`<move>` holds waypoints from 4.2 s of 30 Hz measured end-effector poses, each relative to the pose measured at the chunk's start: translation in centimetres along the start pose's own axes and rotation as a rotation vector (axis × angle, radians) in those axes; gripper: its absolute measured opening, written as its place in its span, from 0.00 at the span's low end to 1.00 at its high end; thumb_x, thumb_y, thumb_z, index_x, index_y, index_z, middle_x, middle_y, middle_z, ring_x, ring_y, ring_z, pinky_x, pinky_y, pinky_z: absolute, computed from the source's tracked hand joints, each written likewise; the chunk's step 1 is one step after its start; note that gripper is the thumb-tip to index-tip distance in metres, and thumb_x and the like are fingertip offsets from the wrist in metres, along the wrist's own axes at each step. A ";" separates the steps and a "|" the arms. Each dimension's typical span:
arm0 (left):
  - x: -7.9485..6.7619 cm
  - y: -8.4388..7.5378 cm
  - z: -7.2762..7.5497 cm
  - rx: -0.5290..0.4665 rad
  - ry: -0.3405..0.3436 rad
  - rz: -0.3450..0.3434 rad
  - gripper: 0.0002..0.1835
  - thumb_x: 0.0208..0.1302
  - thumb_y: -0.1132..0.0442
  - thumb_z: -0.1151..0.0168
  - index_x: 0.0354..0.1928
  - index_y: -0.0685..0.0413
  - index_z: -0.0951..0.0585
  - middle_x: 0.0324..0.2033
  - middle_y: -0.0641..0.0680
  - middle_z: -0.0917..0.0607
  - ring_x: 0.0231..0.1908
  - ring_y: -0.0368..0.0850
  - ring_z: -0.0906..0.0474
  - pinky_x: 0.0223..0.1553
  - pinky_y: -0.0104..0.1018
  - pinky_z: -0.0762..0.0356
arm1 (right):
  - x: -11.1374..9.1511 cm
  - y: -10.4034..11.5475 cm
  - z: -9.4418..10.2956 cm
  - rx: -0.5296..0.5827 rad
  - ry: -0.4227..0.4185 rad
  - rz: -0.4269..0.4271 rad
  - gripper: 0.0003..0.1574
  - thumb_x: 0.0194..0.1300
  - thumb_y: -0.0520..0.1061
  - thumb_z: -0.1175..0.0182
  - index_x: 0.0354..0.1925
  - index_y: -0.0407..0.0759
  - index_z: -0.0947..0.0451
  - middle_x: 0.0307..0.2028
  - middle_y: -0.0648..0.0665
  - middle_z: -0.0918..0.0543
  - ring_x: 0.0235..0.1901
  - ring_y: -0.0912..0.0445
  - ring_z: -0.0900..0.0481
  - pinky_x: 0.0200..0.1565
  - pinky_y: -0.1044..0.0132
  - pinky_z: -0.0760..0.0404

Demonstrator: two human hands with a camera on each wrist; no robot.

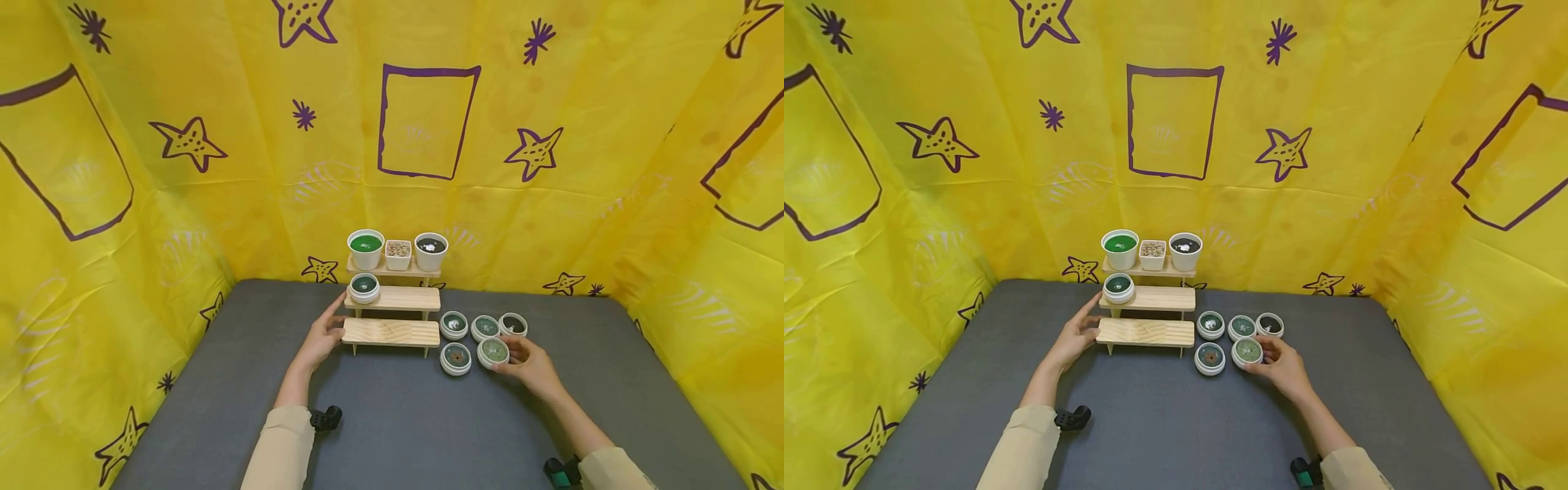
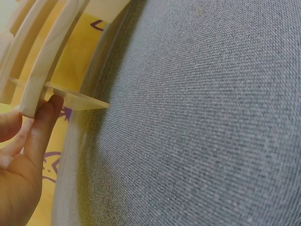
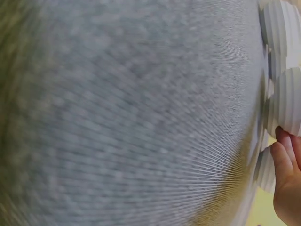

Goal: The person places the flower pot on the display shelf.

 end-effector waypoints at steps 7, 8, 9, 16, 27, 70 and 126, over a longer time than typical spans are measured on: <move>0.0 -0.1 0.0 -0.008 -0.002 -0.007 0.43 0.64 0.79 0.55 0.77 0.33 0.44 0.65 0.72 0.29 0.48 0.52 0.23 0.46 0.37 0.24 | 0.3 0.7 0.2 -0.019 -0.010 0.004 0.39 0.49 0.44 0.23 0.59 0.38 0.24 0.52 0.33 0.17 0.47 0.59 0.17 0.48 0.76 0.21; 0.0 -0.1 0.0 -0.003 -0.002 -0.005 0.43 0.65 0.79 0.55 0.77 0.33 0.44 0.65 0.72 0.29 0.48 0.51 0.23 0.46 0.37 0.24 | 0.4 0.8 0.2 -0.025 -0.009 0.007 0.39 0.49 0.44 0.23 0.59 0.38 0.24 0.52 0.33 0.17 0.47 0.58 0.17 0.48 0.76 0.21; 0.0 -0.1 0.0 0.001 -0.004 -0.001 0.43 0.65 0.79 0.55 0.77 0.32 0.44 0.65 0.72 0.29 0.48 0.51 0.23 0.46 0.37 0.24 | 0.5 0.9 0.2 -0.034 -0.011 0.012 0.39 0.49 0.45 0.23 0.59 0.38 0.24 0.52 0.33 0.16 0.47 0.57 0.16 0.48 0.76 0.21; -0.1 -0.2 0.0 0.000 -0.005 0.008 0.43 0.65 0.78 0.54 0.77 0.31 0.44 0.65 0.71 0.29 0.47 0.51 0.23 0.46 0.37 0.25 | 1.2 1.7 0.0 -0.056 0.000 0.030 0.38 0.49 0.46 0.23 0.58 0.40 0.23 0.52 0.35 0.16 0.48 0.57 0.17 0.48 0.78 0.22; 0.1 -0.1 0.1 -0.003 -0.008 0.002 0.43 0.65 0.79 0.54 0.77 0.33 0.44 0.65 0.71 0.29 0.48 0.52 0.23 0.46 0.36 0.25 | 2.5 4.0 -0.8 -0.048 0.020 0.098 0.37 0.49 0.48 0.23 0.58 0.44 0.22 0.53 0.40 0.16 0.51 0.55 0.18 0.55 0.61 0.19; 0.2 0.1 0.2 -0.007 -0.006 0.010 0.43 0.65 0.79 0.53 0.77 0.33 0.43 0.64 0.72 0.28 0.44 0.49 0.21 0.43 0.35 0.24 | 8.1 13.2 -8.0 0.100 0.052 0.166 0.38 0.46 0.40 0.23 0.58 0.42 0.22 0.51 0.36 0.15 0.51 0.45 0.17 0.56 0.53 0.19; 0.3 0.1 0.1 -0.009 0.008 -0.005 0.44 0.65 0.79 0.53 0.77 0.33 0.44 0.64 0.72 0.29 0.43 0.48 0.21 0.42 0.35 0.23 | 9.8 15.4 -13.1 0.096 -0.031 0.139 0.37 0.46 0.40 0.23 0.56 0.41 0.21 0.48 0.37 0.13 0.46 0.48 0.14 0.49 0.61 0.17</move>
Point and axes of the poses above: each hand's wrist, its own x-axis towards the middle knuckle, its own z-axis out of the back of the hand, y = z × x, the point moved 3 cm from there along x, towards the middle knuckle
